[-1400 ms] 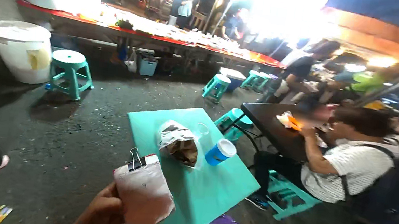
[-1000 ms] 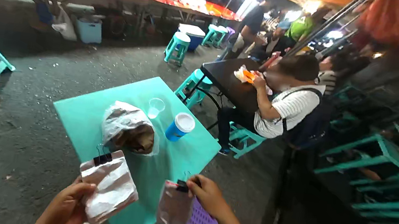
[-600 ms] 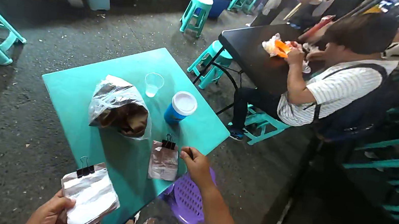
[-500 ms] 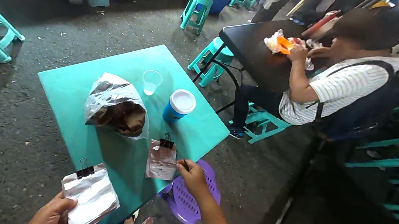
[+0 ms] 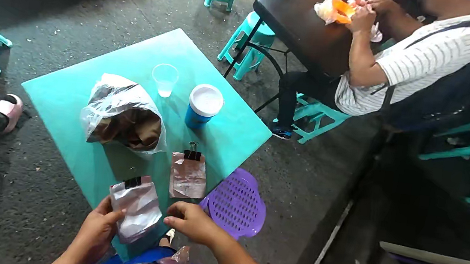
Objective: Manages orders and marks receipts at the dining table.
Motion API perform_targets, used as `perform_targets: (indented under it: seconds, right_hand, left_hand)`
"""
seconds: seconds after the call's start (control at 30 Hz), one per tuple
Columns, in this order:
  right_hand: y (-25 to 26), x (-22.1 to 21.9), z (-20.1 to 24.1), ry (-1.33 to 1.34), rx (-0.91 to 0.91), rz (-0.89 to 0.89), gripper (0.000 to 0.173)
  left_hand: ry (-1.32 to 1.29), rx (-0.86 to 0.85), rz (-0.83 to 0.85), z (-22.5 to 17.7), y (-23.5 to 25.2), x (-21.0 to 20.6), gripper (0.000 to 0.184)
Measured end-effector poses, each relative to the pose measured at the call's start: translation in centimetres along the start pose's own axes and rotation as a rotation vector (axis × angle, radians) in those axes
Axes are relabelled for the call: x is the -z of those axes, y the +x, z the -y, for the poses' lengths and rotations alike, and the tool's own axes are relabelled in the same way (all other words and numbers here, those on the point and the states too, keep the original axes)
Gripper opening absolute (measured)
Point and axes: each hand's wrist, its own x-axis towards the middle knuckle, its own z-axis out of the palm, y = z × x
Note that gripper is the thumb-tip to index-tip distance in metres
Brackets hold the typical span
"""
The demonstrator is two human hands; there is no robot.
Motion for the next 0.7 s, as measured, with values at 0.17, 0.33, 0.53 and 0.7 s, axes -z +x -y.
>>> perform_targets:
  seconds: [0.17, 0.33, 0.53, 0.7]
  right_hand:
    - [0.9, -0.1, -0.1, -0.124, -0.077, -0.004, 0.047]
    - [-0.6, -0.5, -0.7, -0.144, -0.1, -0.159, 0.05]
    - [-1.0, -0.3, -0.3, -0.511, -0.331, -0.128, 0.069]
    - [-0.9, -1.2, -1.2, -0.511, -0.311, -0.157, 0.071]
  left_hand:
    - [0.831, -0.468, -0.102, 1.1, 1.1, 2.3, 0.083]
    - [1.241, -1.086, 0.117, 3.4, 1.8, 5.1, 0.04]
    - [1.335, -1.104, 0.213, 4.5, 2.2, 5.1, 0.031]
    - [1.377, -1.135, 0.281, 3.9, 2.6, 5.6, 0.032]
